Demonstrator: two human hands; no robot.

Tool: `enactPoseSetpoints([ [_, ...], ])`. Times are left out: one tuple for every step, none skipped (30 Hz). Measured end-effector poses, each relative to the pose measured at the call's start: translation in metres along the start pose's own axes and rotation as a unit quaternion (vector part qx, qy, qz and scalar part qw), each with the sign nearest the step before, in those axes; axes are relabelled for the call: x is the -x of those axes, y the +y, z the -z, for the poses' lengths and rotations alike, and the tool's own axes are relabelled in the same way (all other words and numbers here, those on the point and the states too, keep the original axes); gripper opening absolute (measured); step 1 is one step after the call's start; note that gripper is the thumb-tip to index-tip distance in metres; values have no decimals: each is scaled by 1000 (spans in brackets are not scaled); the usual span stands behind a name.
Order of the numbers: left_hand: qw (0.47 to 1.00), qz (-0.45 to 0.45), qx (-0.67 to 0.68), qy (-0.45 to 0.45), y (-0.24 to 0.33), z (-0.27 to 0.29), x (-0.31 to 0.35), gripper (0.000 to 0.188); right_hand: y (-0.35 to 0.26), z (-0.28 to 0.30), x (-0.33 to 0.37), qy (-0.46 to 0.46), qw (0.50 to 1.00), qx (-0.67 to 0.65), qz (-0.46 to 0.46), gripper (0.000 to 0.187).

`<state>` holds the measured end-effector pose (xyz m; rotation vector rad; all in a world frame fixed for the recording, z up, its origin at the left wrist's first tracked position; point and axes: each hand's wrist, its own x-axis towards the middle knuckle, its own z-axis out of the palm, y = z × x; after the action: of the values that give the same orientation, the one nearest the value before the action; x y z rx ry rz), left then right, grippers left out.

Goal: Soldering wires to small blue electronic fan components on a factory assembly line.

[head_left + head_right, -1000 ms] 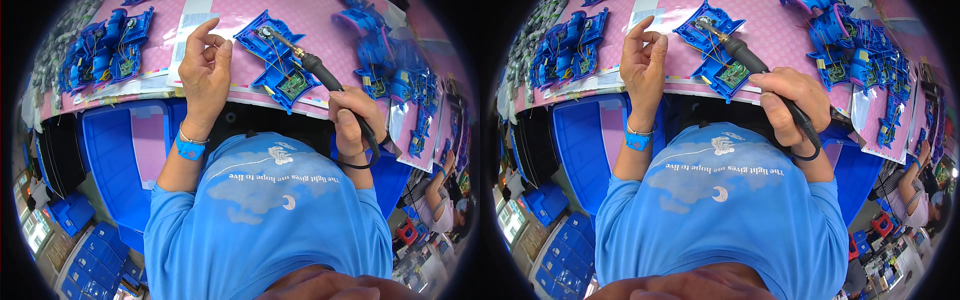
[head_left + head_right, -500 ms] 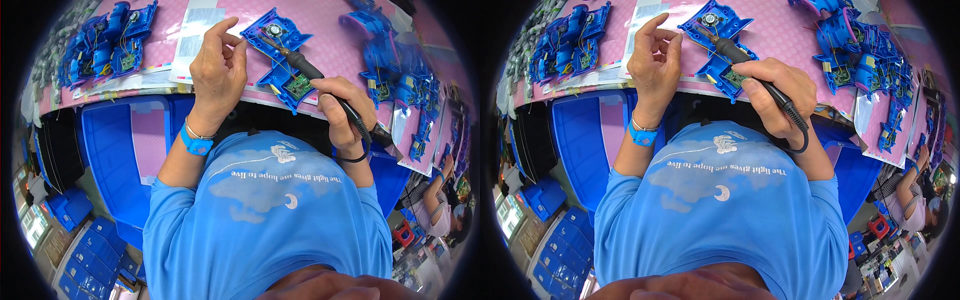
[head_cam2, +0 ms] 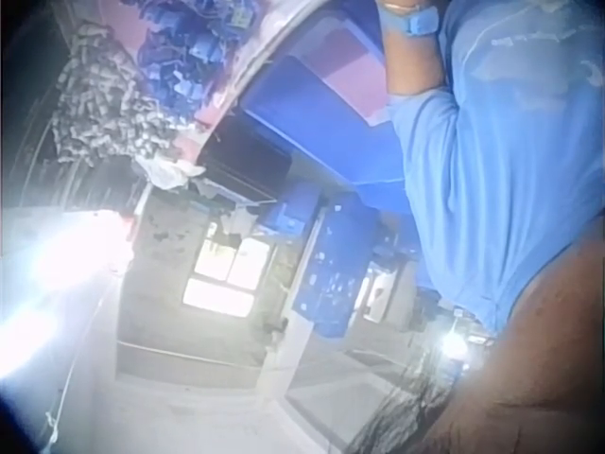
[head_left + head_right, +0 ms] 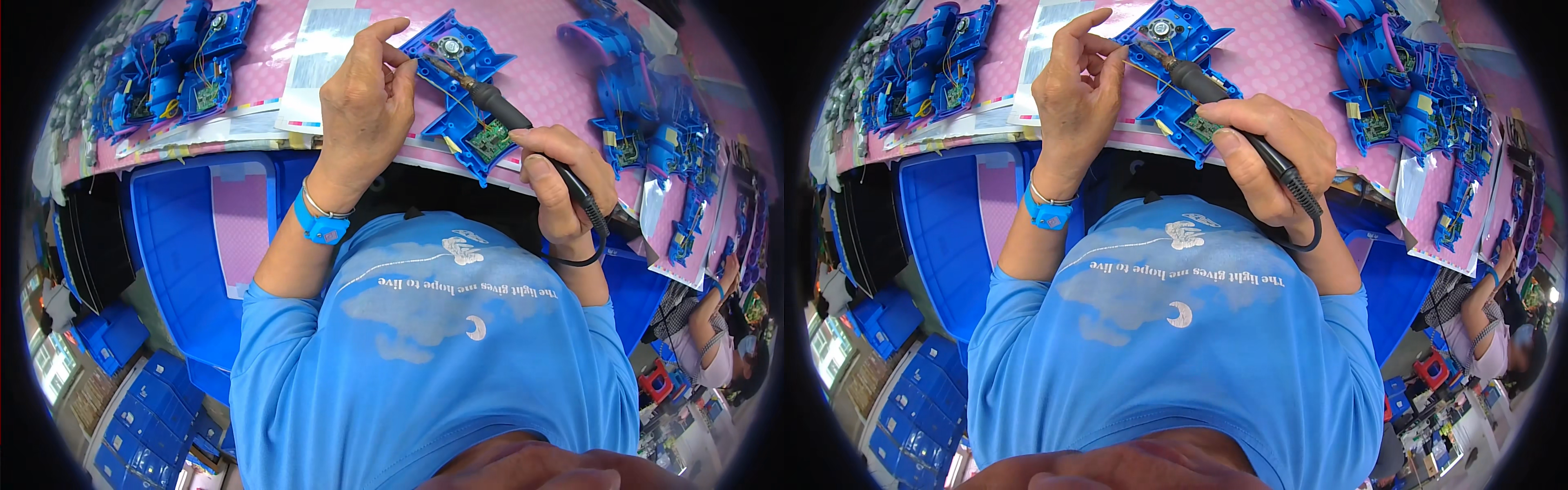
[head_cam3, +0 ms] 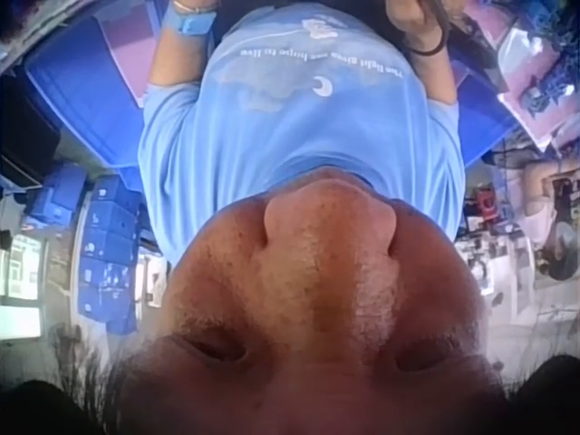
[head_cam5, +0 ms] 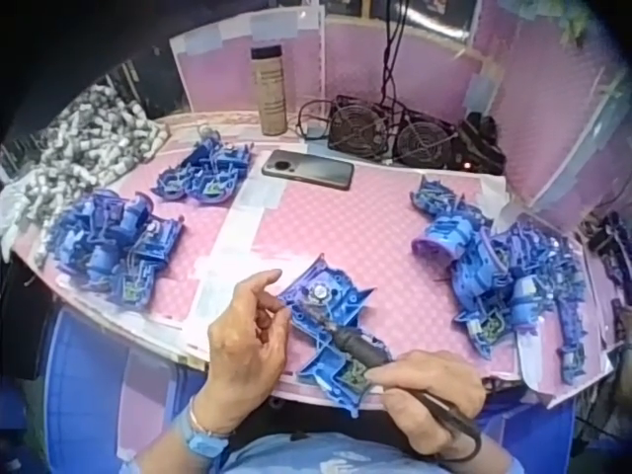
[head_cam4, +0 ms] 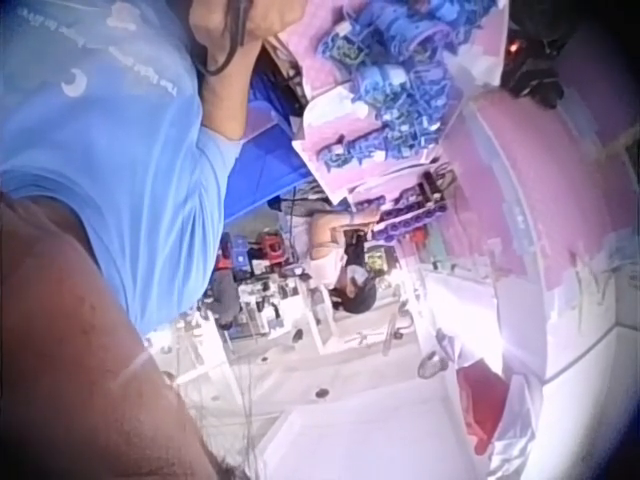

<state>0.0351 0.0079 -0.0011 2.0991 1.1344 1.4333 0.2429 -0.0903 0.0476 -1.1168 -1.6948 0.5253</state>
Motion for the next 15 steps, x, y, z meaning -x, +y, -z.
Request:
enactPoseSetpoints([
  [1000, -4, 1, 2, -1, 0, 0, 46, 0, 0, 0, 0, 1000, 1, 0, 24],
  [1000, -4, 1, 2, 1, 2, -1, 46, 1, 1, 0, -2, 1000, 2, 2, 25],
  [999, 39, 22, 9, 5, 7, -2, 46, 1, 1, 0, -4, 1000, 4, 4, 25],
  [996, 82, 42, 17, 6, 10, -3, 46, 2, 2, 1, -4, 1000, 4, 5, 25],
  [996, 82, 42, 17, 4, 12, -2, 46, 2, 3, 2, -1, 1000, -1, 22, 25],
  [990, 119, 71, 40, 0, 13, -2, 42, 3, 4, 3, 3, 999, -6, 40, 26],
  [981, 155, 99, 63, -4, 14, -1, 39, 6, 5, 6, 3, 999, -7, 40, 26],
  [985, 137, 86, 68, -8, 17, -1, 23, 10, 6, 9, 18, 997, -36, 61, 28],
  [985, 136, 85, 68, -8, 17, -2, 23, 13, 7, 12, 34, 994, -65, 82, 29],
  [993, 79, 66, 52, -8, 17, -5, 18, 12, 8, 14, 40, 993, -75, 77, 31],
  [998, 22, 46, 36, -7, 17, -8, 12, 11, 8, 15, 41, 993, -76, 77, 31],
  [999, 0, 46, 16, -2, 17, -11, 9, 10, 8, 15, 69, 990, -103, 64, 27],
  [999, -1, 46, 16, 1, 16, -16, 9, 9, 9, 15, 97, 986, -129, 50, 24],
  [998, -48, 30, -20, 4, 16, -21, 11, 10, 12, 15, 84, 986, -137, 50, 24],
  [994, -95, 14, -56, 5, 16, -23, 12, 9, 12, 15, 85, 986, -136, 51, 24],
])
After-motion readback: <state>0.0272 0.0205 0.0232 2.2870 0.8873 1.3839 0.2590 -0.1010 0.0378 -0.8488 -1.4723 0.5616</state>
